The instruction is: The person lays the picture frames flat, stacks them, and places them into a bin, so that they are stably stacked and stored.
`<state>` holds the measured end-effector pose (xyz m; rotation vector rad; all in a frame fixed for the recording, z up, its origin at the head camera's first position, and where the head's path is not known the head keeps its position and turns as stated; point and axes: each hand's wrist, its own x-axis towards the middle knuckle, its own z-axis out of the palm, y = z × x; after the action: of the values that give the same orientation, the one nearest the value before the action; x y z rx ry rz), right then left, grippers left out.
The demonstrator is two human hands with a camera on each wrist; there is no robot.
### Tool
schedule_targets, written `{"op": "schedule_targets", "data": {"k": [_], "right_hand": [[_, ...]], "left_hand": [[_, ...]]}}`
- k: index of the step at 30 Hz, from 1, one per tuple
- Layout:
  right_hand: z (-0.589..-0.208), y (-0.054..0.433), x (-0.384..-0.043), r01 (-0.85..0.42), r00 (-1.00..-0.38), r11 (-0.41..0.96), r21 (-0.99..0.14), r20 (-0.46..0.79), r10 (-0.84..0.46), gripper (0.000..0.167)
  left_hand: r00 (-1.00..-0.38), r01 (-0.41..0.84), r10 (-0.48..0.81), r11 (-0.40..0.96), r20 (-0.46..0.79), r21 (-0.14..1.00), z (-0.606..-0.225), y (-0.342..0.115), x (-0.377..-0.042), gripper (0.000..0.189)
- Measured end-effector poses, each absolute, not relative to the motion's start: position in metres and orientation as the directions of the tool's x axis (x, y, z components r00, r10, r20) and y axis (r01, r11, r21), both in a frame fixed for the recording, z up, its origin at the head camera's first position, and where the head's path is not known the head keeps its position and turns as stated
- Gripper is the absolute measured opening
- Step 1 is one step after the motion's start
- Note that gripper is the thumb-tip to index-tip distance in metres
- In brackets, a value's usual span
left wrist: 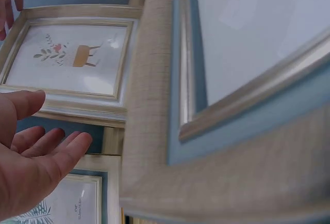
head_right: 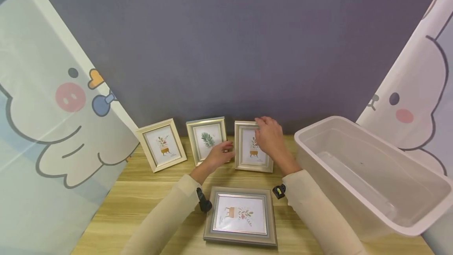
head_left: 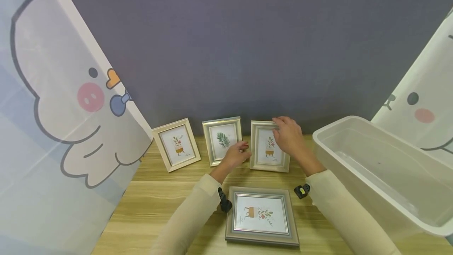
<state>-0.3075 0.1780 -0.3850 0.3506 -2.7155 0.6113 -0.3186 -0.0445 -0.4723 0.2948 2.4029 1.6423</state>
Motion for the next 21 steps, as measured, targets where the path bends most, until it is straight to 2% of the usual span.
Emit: {"op": "schedule_targets", "data": {"k": [5,9,15,21], "right_hand": [[-0.386,0.182,-0.310,-0.247,-0.942,0.912,-0.327,0.300,-0.148,0.041],[-0.388,0.185,-0.311,-0.250,-0.945,0.913,-0.321,0.288,-0.158,0.037],[-0.393,0.184,-0.317,-0.295,-0.917,0.906,-0.303,0.355,-0.179,0.036],[-0.403,0.186,-0.323,-0.322,-0.858,0.917,-0.236,0.482,-0.177,0.036]], "left_hand": [[-0.952,0.052,0.297,0.375,-0.067,0.926,-0.476,-0.035,-0.321,0.058],[-0.957,0.054,0.282,0.419,-0.073,0.906,-0.477,-0.029,-0.322,0.056],[-0.977,0.059,0.208,0.457,-0.042,0.887,-0.474,-0.027,-0.323,0.043],[-0.984,0.059,0.176,0.504,-0.036,0.862,-0.474,-0.027,-0.323,0.036]]}}
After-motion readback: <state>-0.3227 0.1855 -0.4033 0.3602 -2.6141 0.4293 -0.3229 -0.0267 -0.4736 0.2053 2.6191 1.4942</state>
